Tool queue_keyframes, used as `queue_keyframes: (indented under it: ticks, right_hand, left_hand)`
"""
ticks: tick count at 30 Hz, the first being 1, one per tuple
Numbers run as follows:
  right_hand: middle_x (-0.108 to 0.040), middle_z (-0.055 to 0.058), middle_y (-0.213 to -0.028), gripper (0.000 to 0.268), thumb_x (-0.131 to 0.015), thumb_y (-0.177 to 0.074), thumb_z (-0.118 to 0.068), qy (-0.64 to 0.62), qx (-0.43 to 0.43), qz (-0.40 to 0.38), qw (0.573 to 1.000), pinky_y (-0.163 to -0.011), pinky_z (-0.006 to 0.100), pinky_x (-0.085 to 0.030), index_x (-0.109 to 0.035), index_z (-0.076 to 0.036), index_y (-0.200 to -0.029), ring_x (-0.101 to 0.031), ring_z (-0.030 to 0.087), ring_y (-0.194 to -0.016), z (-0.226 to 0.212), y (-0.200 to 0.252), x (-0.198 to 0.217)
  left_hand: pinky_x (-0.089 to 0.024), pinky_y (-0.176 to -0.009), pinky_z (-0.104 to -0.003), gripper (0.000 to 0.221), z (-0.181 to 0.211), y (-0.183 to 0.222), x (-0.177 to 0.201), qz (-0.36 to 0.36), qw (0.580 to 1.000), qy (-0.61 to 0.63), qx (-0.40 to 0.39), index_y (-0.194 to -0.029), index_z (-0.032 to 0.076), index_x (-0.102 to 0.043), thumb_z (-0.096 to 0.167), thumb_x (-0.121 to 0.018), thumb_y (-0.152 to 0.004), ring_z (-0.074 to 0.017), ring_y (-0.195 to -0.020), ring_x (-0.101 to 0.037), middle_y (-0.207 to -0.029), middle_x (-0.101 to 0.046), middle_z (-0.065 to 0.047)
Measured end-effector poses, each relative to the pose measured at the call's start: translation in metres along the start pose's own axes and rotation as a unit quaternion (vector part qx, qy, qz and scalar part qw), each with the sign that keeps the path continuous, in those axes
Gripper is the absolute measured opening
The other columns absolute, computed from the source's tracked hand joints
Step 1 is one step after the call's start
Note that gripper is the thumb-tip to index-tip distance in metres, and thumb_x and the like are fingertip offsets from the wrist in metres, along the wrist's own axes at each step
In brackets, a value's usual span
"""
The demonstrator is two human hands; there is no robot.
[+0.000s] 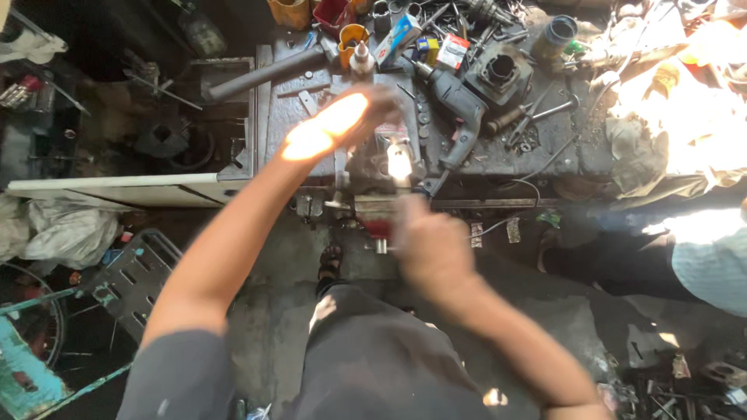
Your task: The person uses a T-handle wrench to tighten bolts on a metal engine block secured in a red bench vise. They repeatedly adjust the wrench and rotate the handle to secure the fasteners on the component.
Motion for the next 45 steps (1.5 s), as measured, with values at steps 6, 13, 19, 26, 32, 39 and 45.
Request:
queue_keyframes:
  ticks: [6, 13, 19, 26, 32, 39, 45]
  right_hand:
    - [-0.067, 0.024, -0.064, 0.037, -0.058, -0.100, -0.020, -0.218, 0.004, -0.032, 0.975, -0.057, 0.051, -0.052, -0.061, 0.001, -0.129, -0.066, 0.042, -0.057, -0.054, 0.012, -0.053]
    - [-0.078, 0.005, -0.077, 0.030, -0.057, -0.101, -0.025, -0.452, -0.149, -0.235, 0.847, -0.065, 0.027, -0.056, -0.076, -0.014, -0.122, -0.069, 0.011, -0.068, 0.103, 0.081, -0.111]
    - [-0.071, 0.008, -0.076, 0.032, -0.056, -0.102, -0.018, -0.605, -0.247, -0.267, 0.708, -0.057, 0.025, -0.045, -0.068, -0.004, -0.127, -0.051, 0.009, -0.060, 0.207, 0.143, -0.196]
    - [-0.076, 0.002, -0.100, 0.062, -0.056, -0.095, -0.025, -0.605, -0.097, -0.420, 0.669, -0.071, 0.028, -0.054, -0.037, -0.016, -0.153, -0.062, 0.013, -0.075, 0.212, 0.176, -0.296]
    - [-0.071, 0.002, -0.102, 0.066, -0.058, -0.095, -0.028, -0.589, -0.063, -0.442, 0.673, -0.076, 0.031, -0.056, -0.039, -0.017, -0.157, -0.069, 0.016, -0.085, 0.220, 0.158, -0.352]
    - [-0.076, 0.003, -0.106, 0.060, -0.058, -0.093, -0.030, -0.594, -0.055, -0.408, 0.691, -0.088, 0.030, -0.055, -0.047, -0.014, -0.151, -0.071, 0.018, -0.100, 0.245, 0.145, -0.395]
    - [-0.077, 0.003, -0.107, 0.055, -0.057, -0.098, -0.040, -0.533, -0.115, -0.477, 0.689, -0.090, 0.033, -0.055, -0.050, -0.018, -0.148, -0.071, 0.020, -0.101, 0.255, 0.156, -0.416]
  left_hand:
    - [-0.054, -0.094, -0.041, 0.091, 0.002, -0.061, 0.003, -0.014, 0.991, 0.119, -0.055, -0.153, 0.014, -0.036, 0.024, -0.090, -0.081, -0.0253, -0.107, -0.068, -0.123, -0.070, -0.014]
    - [-0.049, -0.081, -0.027, 0.036, -0.060, 0.156, 0.013, 0.237, 0.906, 0.143, 0.321, -0.134, 0.004, -0.060, 0.021, -0.067, -0.103, -0.0097, -0.090, -0.058, -0.103, -0.066, -0.005]
    - [-0.052, -0.075, -0.048, 0.028, -0.017, 0.400, -0.083, -0.069, 0.829, -0.084, 0.549, -0.098, 0.003, -0.056, 0.029, -0.065, -0.092, -0.0367, -0.082, -0.065, -0.086, -0.065, -0.022]
    - [-0.057, -0.076, -0.038, 0.030, 0.139, 0.543, -0.178, -0.402, 0.560, 0.185, 0.701, -0.111, 0.023, -0.079, 0.019, -0.067, -0.083, -0.0149, -0.084, -0.069, -0.096, -0.077, 0.005]
    - [-0.056, -0.077, -0.037, 0.036, 0.186, 0.548, -0.206, -0.195, 0.488, 0.144, 0.838, -0.109, 0.012, -0.072, 0.045, -0.065, -0.097, -0.0158, -0.082, -0.073, -0.091, -0.079, -0.001]
    - [-0.053, -0.093, -0.034, 0.050, 0.184, 0.557, -0.207, -0.217, 0.504, 0.111, 0.828, -0.110, 0.006, -0.073, 0.052, -0.058, -0.099, -0.0198, -0.101, -0.068, -0.100, -0.076, -0.004]
    - [-0.046, -0.106, -0.029, 0.048, 0.189, 0.568, -0.221, -0.224, 0.434, 0.108, 0.866, -0.127, 0.015, -0.071, 0.052, -0.064, -0.097, -0.0132, -0.117, -0.065, -0.117, -0.073, 0.000]
Point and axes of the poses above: each hand's wrist, its own y-axis away from the middle knuckle, its own x-axis out of the back of the hand, z = x × y, the point moved 6 cm from there along -y, towards the middle knuckle
